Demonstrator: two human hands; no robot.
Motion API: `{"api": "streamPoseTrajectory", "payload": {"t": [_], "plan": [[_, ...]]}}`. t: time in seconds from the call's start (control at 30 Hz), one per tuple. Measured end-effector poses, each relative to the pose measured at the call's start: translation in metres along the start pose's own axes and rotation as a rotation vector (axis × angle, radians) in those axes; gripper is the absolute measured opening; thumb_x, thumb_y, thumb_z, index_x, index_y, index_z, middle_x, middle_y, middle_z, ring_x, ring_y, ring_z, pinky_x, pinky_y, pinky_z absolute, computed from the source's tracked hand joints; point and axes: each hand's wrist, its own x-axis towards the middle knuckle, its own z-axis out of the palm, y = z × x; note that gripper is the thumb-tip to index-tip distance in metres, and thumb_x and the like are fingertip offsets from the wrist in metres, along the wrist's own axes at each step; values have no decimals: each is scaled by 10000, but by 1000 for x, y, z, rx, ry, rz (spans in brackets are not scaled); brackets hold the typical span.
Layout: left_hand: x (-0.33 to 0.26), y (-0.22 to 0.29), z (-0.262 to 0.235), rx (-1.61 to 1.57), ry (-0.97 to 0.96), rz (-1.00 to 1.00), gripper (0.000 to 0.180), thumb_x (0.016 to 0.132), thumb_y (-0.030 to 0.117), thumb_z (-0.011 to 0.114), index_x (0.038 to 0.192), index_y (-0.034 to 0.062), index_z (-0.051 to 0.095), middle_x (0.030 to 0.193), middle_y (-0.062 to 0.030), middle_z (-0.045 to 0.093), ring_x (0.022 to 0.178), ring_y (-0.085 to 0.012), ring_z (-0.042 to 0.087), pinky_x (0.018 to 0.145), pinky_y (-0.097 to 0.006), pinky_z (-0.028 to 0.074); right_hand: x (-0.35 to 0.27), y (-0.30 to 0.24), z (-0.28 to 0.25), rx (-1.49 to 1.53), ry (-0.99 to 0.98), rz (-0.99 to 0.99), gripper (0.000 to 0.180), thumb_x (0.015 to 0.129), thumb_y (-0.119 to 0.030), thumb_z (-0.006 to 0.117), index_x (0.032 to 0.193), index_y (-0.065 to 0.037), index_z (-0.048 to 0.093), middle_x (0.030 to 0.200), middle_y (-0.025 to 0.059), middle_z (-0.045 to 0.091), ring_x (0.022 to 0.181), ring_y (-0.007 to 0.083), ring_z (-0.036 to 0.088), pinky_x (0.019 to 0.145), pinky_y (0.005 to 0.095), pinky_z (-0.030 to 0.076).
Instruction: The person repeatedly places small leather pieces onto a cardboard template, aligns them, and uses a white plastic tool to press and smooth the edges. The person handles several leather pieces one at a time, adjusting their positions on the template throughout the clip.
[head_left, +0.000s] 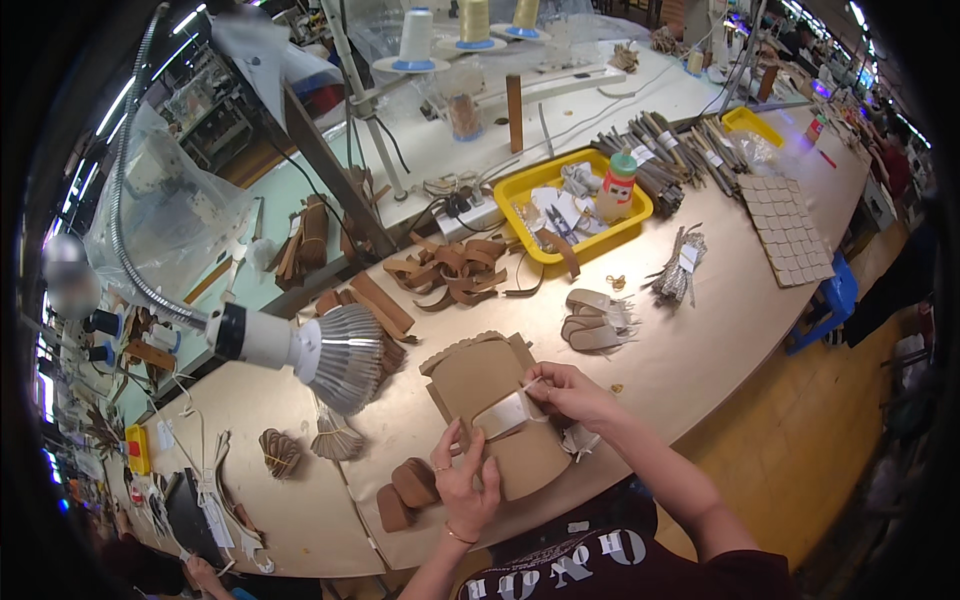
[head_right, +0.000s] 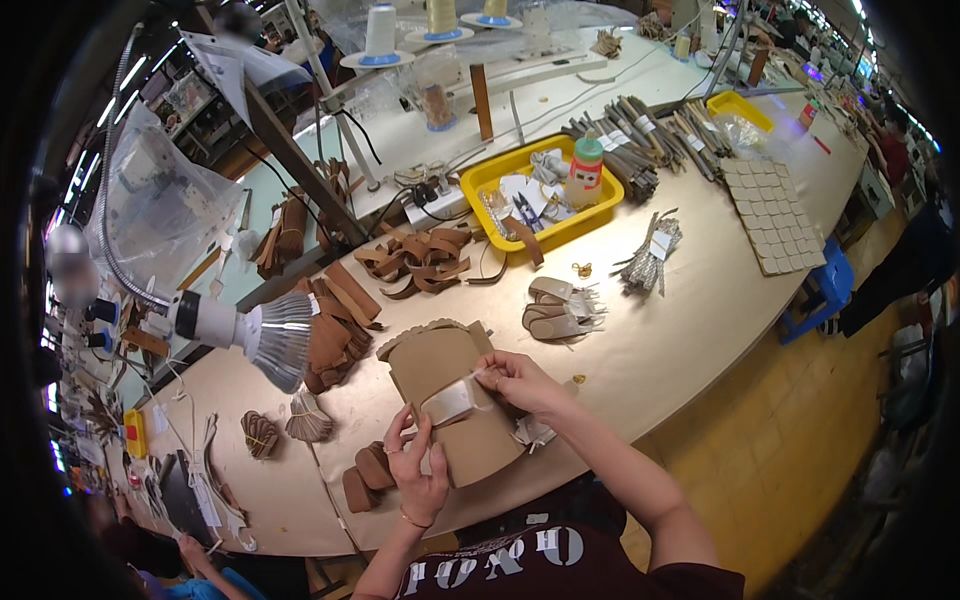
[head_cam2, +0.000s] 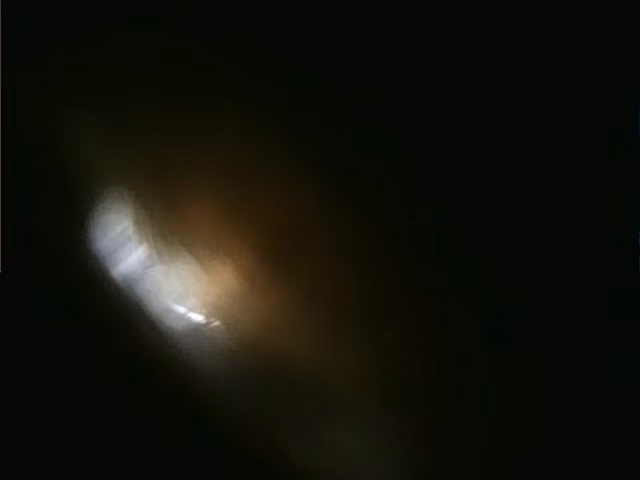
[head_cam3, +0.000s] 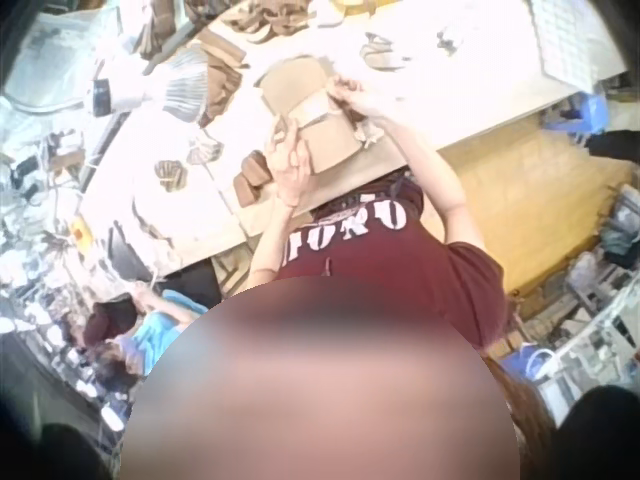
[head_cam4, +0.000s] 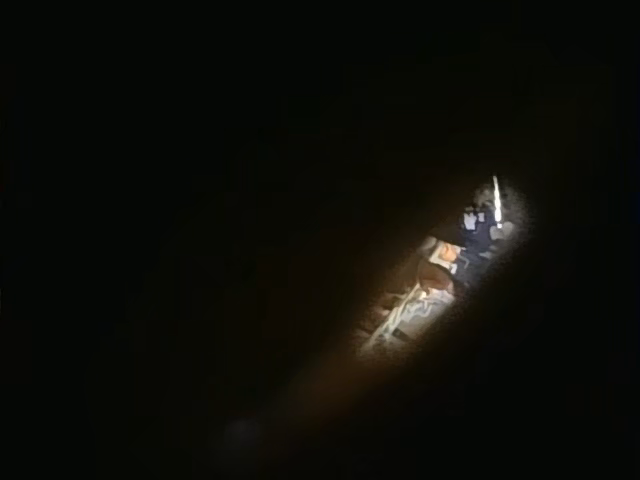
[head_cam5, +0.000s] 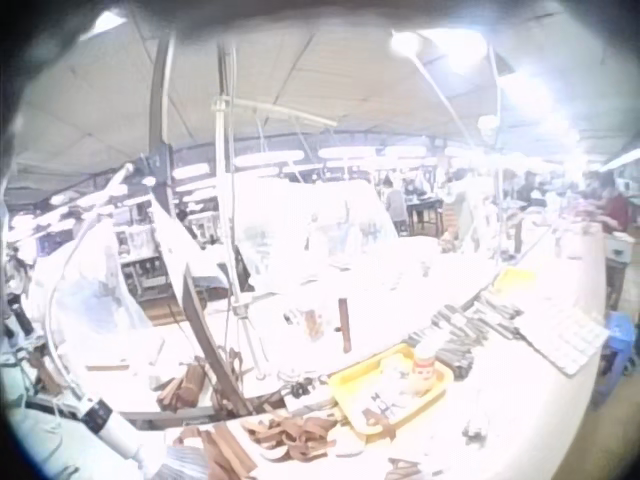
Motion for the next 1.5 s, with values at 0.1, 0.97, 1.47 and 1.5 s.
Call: {"api": "streamPoseTrajectory", "payload": {"t": [0.1, 0.97, 1.47, 1.5], "plan": [[5, 4, -7, 51, -36, 9, 402, 820, 104, 650, 1212, 18, 636, 1319, -247, 499, 1098, -369, 554, 915, -413, 457, -6, -18, 6, 81, 108, 52, 301, 981, -261, 578, 1208, -73, 515, 748, -44, 518, 662, 34, 459, 574, 186, 370], [-43, -47, -90, 311, 154, -351, 263, 872, 112, 634, 1132, 88, 666, 1194, -135, 601, 1005, -318, 592, 897, -407, 446, -26, -14, -45, -940, 837, -665, 372, 912, -167, 651, 1243, -41, 537, 1186, 124, 525, 1133, 265, 493, 1008, 406, 362], [-26, -60, -102, 33, -88, -469, 185, 845, 128, 679, 1003, 47, 630, 1033, -111, 645, 928, -308, 612, 807, -383, 477, -47, -46, 66, -967, 337, -724, 272, 851, -73, 669, 1111, -42, 595, 1163, 138, 545, 1131, 310, 517, 995, 395, 394], [-23, -61, -103, -48, -90, -511, 177, 848, 146, 675, 991, 56, 625, 1020, -110, 639, 904, -309, 606, 785, -389, 470, -47, -47, 74, -1007, 270, -735, 278, 847, -75, 671, 1113, -45, 597, 1163, 142, 545, 1126, 315, 517, 987, 401, 400]]}}
